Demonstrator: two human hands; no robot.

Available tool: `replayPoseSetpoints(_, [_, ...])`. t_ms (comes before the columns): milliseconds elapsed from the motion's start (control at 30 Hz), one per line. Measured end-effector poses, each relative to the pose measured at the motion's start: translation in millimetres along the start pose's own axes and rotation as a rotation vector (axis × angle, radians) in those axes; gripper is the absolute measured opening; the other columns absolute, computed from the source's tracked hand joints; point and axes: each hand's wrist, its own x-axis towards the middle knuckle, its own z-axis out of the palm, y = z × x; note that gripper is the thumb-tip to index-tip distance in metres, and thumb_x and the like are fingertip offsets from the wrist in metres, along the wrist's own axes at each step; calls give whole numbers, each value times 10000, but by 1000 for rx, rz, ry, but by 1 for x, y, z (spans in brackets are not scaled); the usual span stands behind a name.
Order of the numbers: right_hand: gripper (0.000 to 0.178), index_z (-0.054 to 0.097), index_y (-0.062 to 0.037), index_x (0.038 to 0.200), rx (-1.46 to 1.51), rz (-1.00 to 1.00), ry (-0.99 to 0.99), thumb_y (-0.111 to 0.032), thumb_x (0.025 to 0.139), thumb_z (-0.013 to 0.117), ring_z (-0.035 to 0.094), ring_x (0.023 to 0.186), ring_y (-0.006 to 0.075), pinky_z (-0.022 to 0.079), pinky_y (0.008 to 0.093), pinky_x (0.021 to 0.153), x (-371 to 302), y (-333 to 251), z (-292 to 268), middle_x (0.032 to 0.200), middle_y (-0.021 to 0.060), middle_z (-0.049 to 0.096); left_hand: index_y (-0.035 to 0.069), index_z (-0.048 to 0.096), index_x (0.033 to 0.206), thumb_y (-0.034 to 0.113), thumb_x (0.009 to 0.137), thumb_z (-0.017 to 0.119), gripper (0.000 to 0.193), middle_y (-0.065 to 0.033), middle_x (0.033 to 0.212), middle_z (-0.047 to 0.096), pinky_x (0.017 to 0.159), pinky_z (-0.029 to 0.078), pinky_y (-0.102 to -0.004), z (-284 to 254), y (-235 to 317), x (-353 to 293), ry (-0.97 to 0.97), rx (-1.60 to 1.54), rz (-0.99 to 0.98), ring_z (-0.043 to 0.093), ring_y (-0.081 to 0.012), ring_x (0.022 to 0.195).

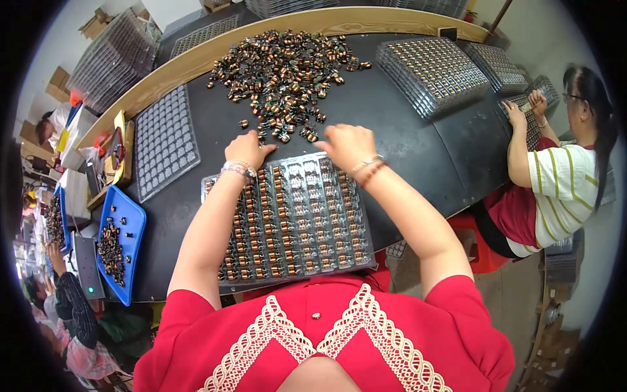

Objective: The person sorts small electronic components by hand, placing them into a plastic grid tray.

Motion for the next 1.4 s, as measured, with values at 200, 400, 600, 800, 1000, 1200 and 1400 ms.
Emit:
replayPoseSetpoints(200, [263, 638, -116, 886, -129, -16, -102, -356, 786, 676, 655, 785, 278, 511, 425, 690, 43, -10, 45, 860, 82, 658, 68, 651, 1032, 201, 851, 608, 228, -155, 928, 673, 792, 497, -440, 22, -20, 1, 119, -183, 233, 636, -337, 901])
replayPoseSetpoints(400, [199, 604, -91, 906, -77, -2, -130, -250, 796, 651, 650, 799, 294, 514, 422, 711, 41, -3, 46, 893, 117, 647, 57, 626, 1073, 140, 888, 530, 224, -173, 935, 668, 800, 487, -424, 20, -14, -12, 163, -535, 174, 632, -347, 890])
replayPoseSetpoints(600, [293, 613, -120, 1097, 226, 20, 98, -163, 808, 628, 634, 751, 269, 509, 391, 707, 17, 27, 31, 953, 101, 624, 31, 666, 1016, 75, 845, 639, 179, -40, 855, 687, 688, 496, -258, 21, 8, -37, 17, -872, 231, 617, -79, 770])
replayPoseSetpoints(800, [240, 617, -82, 985, 368, 54, 134, -188, 783, 692, 651, 737, 247, 511, 345, 686, -14, 58, 31, 916, 87, 656, 79, 713, 859, 164, 764, 685, 130, -107, 860, 659, 863, 426, -411, 22, 21, -56, 248, -402, 412, 559, -300, 940])
replayPoseSetpoints(1000, [207, 616, -73, 951, 406, 109, 174, -183, 791, 688, 665, 772, 246, 518, 345, 684, -28, 64, 29, 898, 89, 685, 99, 720, 821, 188, 759, 687, 113, -85, 840, 662, 828, 408, -398, 20, 26, -59, 159, -378, 327, 560, -278, 925])
replayPoseSetpoints(1200, [122, 663, -89, 922, 283, -103, 293, -143, 815, 643, 651, 865, 253, 525, 348, 749, -40, 80, 41, 1027, 57, 680, 93, 714, 808, 190, 762, 672, 115, -81, 771, 661, 815, 438, -402, 9, 33, -60, 162, -169, 393, 572, -279, 908])
replayPoseSetpoints(1400, [110, 672, -95, 898, 110, -111, 230, -146, 811, 630, 647, 887, 236, 530, 344, 747, -47, 80, 41, 1078, 42, 670, 86, 707, 799, 176, 757, 668, 107, -76, 812, 665, 831, 441, -398, 5, 29, -55, 25, -314, 267, 568, -274, 915])
